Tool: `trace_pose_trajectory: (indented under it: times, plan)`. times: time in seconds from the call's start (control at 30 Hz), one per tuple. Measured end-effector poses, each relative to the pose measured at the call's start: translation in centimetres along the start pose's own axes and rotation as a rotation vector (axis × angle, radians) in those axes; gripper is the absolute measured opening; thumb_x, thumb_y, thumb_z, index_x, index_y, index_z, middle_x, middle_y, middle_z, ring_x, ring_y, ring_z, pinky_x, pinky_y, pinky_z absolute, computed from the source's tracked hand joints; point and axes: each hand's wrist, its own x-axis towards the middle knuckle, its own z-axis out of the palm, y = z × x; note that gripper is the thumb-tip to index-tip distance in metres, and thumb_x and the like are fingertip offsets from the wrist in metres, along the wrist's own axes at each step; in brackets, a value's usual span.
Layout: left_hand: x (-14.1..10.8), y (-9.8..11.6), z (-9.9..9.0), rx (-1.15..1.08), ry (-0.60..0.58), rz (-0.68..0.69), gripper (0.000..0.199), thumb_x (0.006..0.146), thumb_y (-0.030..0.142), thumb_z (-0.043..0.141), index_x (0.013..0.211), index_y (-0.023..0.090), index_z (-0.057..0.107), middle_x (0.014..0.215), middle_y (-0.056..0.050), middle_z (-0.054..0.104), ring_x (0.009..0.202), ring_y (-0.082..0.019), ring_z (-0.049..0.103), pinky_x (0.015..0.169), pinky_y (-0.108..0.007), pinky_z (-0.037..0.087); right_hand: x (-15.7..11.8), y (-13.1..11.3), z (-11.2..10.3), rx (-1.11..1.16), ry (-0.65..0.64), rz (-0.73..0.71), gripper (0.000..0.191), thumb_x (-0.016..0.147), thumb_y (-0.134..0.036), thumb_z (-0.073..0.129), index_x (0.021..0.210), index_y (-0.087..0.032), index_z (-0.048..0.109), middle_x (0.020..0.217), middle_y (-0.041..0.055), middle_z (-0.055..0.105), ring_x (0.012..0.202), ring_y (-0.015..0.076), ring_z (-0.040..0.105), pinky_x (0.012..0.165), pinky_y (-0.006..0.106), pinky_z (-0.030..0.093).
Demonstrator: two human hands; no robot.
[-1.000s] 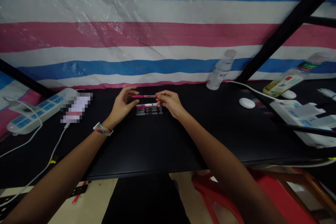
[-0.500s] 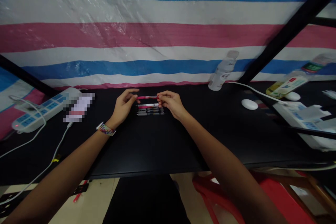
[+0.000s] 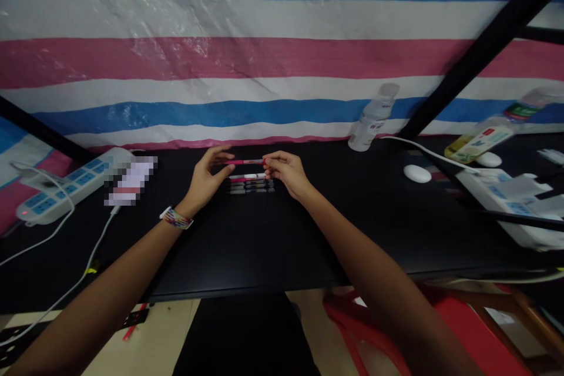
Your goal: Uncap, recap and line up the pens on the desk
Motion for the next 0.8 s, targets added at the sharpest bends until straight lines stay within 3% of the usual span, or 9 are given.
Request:
trace_pose_trajectory:
  times: [0.07, 0.13, 0.2, 0.33, 0.6, 0.8]
  plan:
    - [0.0, 0.1, 0.0, 0.001, -0.007, -0.089, 0.022, 0.101, 0.038, 0.073, 0.118, 0.024, 0.078, 0.098, -0.005, 0.081, 0.096, -0.024, 0.076, 0.096, -0.043, 0.058, -0.1, -0.1, 0.1, 0.002, 0.002, -0.003, 0.026, 0.072, -0.038, 0.095, 0.091, -0.023, 0.084, 0.082, 0.0041, 0.074, 0.074, 0.0181, 0.065, 0.073, 0.039, 0.059]
    - [-0.1, 0.1, 0.0, 0.028, -0.027, -0.149, 0.027, 0.104, 0.044, 0.069, 0.094, 0.022, 0.080, 0.083, -0.004, 0.079, 0.082, -0.022, 0.073, 0.085, -0.039, 0.058, -0.2, -0.1, 0.2, 0.008, 0.001, -0.009, 0.024, 0.073, -0.037, 0.095, 0.089, -0.024, 0.084, 0.081, 0.0042, 0.074, 0.074, 0.0184, 0.065, 0.073, 0.039, 0.060]
    - [0.0, 0.1, 0.0, 0.025, -0.036, -0.154, 0.027, 0.099, 0.044, 0.074, 0.085, 0.022, 0.080, 0.081, -0.004, 0.079, 0.078, -0.021, 0.071, 0.080, -0.037, 0.057, -0.2, -0.2, 0.2, 0.012, 0.001, -0.011, 0.022, 0.073, -0.036, 0.095, 0.088, -0.023, 0.084, 0.080, 0.0040, 0.074, 0.072, 0.0180, 0.065, 0.073, 0.039, 0.059]
    - [0.0, 0.2, 0.0, -0.051, -0.024, -0.108, 0.015, 0.089, 0.035, 0.084, 0.095, 0.022, 0.082, 0.096, -0.006, 0.082, 0.089, -0.023, 0.074, 0.087, -0.038, 0.059, -0.1, -0.2, 0.1, 0.018, 0.017, 0.019, 0.019, 0.075, -0.033, 0.093, 0.086, -0.022, 0.083, 0.077, 0.0039, 0.072, 0.069, 0.0170, 0.063, 0.070, 0.037, 0.057]
    - [0.0, 1.2, -0.3, 0.030, 0.005, 0.012, 0.005, 0.089, 0.029, 0.085, 0.088, 0.024, 0.083, 0.097, -0.006, 0.083, 0.098, -0.026, 0.076, 0.098, -0.047, 0.058, 0.0, -0.1, 0.0, 0.051, 0.033, 0.076, 0.017, 0.075, -0.030, 0.089, 0.086, -0.019, 0.081, 0.076, 0.0048, 0.070, 0.069, 0.0166, 0.060, 0.068, 0.035, 0.054]
    - [0.1, 0.8, 0.0, -0.036, 0.033, -0.051, 0.015, 0.088, 0.029, 0.086, 0.101, 0.024, 0.084, 0.106, -0.007, 0.084, 0.102, -0.026, 0.077, 0.100, -0.046, 0.060, -0.1, -0.6, 0.1, 0.161, 0.007, 0.191, 0.023, 0.088, -0.038, 0.077, 0.101, -0.020, 0.081, 0.077, 0.0057, 0.070, 0.068, 0.0184, 0.059, 0.065, 0.033, 0.055]
